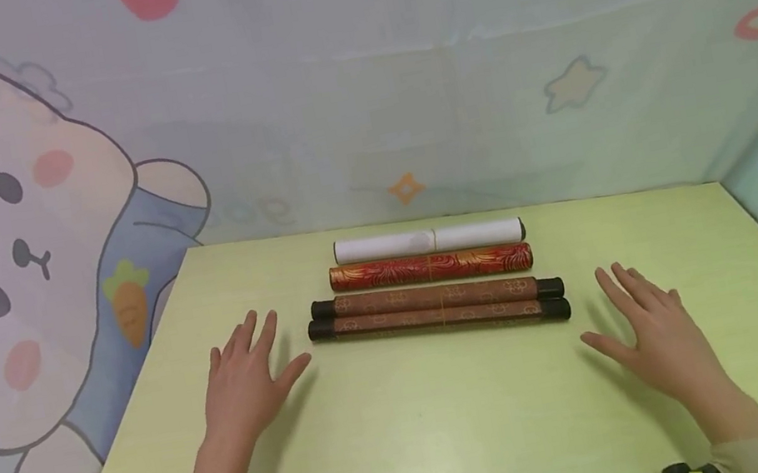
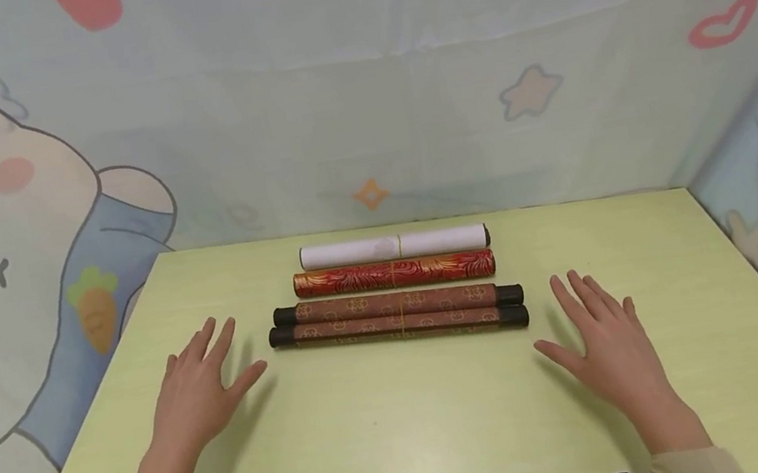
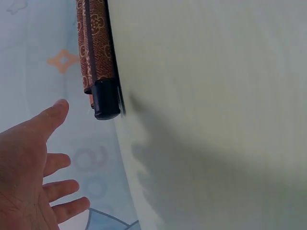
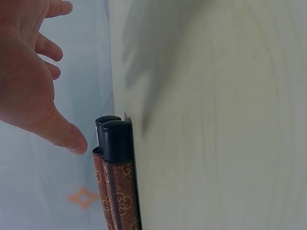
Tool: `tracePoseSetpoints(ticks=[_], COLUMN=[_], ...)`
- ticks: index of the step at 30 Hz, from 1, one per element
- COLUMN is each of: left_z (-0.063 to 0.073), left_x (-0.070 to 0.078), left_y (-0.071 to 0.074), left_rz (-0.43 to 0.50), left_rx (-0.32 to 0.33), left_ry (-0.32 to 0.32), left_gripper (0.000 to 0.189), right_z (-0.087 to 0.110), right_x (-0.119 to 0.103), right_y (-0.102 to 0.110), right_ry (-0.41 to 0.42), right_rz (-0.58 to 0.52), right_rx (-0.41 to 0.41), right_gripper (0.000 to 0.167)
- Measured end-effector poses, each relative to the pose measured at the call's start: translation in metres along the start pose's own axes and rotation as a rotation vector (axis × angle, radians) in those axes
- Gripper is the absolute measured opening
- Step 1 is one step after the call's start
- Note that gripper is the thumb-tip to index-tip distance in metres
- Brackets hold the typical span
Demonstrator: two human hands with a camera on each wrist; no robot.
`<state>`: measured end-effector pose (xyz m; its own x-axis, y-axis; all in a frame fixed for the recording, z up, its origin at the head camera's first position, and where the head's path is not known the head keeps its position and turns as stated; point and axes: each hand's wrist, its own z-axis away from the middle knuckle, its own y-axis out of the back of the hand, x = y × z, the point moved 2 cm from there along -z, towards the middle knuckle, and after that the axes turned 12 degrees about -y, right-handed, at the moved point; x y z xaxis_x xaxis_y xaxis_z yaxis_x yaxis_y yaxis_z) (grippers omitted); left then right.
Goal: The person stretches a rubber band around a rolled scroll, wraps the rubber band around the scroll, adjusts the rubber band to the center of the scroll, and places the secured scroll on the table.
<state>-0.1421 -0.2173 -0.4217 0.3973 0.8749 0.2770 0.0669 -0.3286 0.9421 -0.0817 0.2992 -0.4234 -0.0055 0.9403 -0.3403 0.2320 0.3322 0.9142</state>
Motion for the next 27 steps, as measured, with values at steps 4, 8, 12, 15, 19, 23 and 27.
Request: tracePoseSetpoints(ticks=[4,8,12,15,19,23,27], left_z=[0.009,0.013,0.014,0.017,0.017,0.017,0.018], left_x=[0.000,-0.002,-0.004,-0.004,-0.001,0.002,0.005], left_y=[-0.007,-0.010,-0.011,-0.014,-0.015,-0.014,-0.014], left_rz=[0.012,0.011,-0.002,-0.003,0.000,0.002,0.007], left_rx=[-0.036,-0.026,-0.025,-0.043,-0.047,-0.066,-0.092], left_ry=[0.016,0.027,0.030,0.039,0.038,0.041,0.048], left_gripper=[0.086,0.088,0.088,0.088,0.088,0.088,0.088], right_z=[0.009,0.016,0.020,0.023,0.025,0.027,0.028], right_x=[0.005,0.008,0.008,0.009,0.008,0.008,0.007], right_y=[-0.004,-0.010,-0.013,-0.012,-0.012,-0.011,-0.011], right_ry=[-0.026,-0.054,-0.078,-0.083,-0.082,-0.079,-0.073], right_rz=[0.020,0.026,0.027,0.031,0.031,0.026,0.022], right_rx=[-0.025,-0.047,-0.046,-0.046,-0.033,-0.027,-0.036], right_gripper=[0.100,0.101,0.101,0.100,0.099,0.098,0.099])
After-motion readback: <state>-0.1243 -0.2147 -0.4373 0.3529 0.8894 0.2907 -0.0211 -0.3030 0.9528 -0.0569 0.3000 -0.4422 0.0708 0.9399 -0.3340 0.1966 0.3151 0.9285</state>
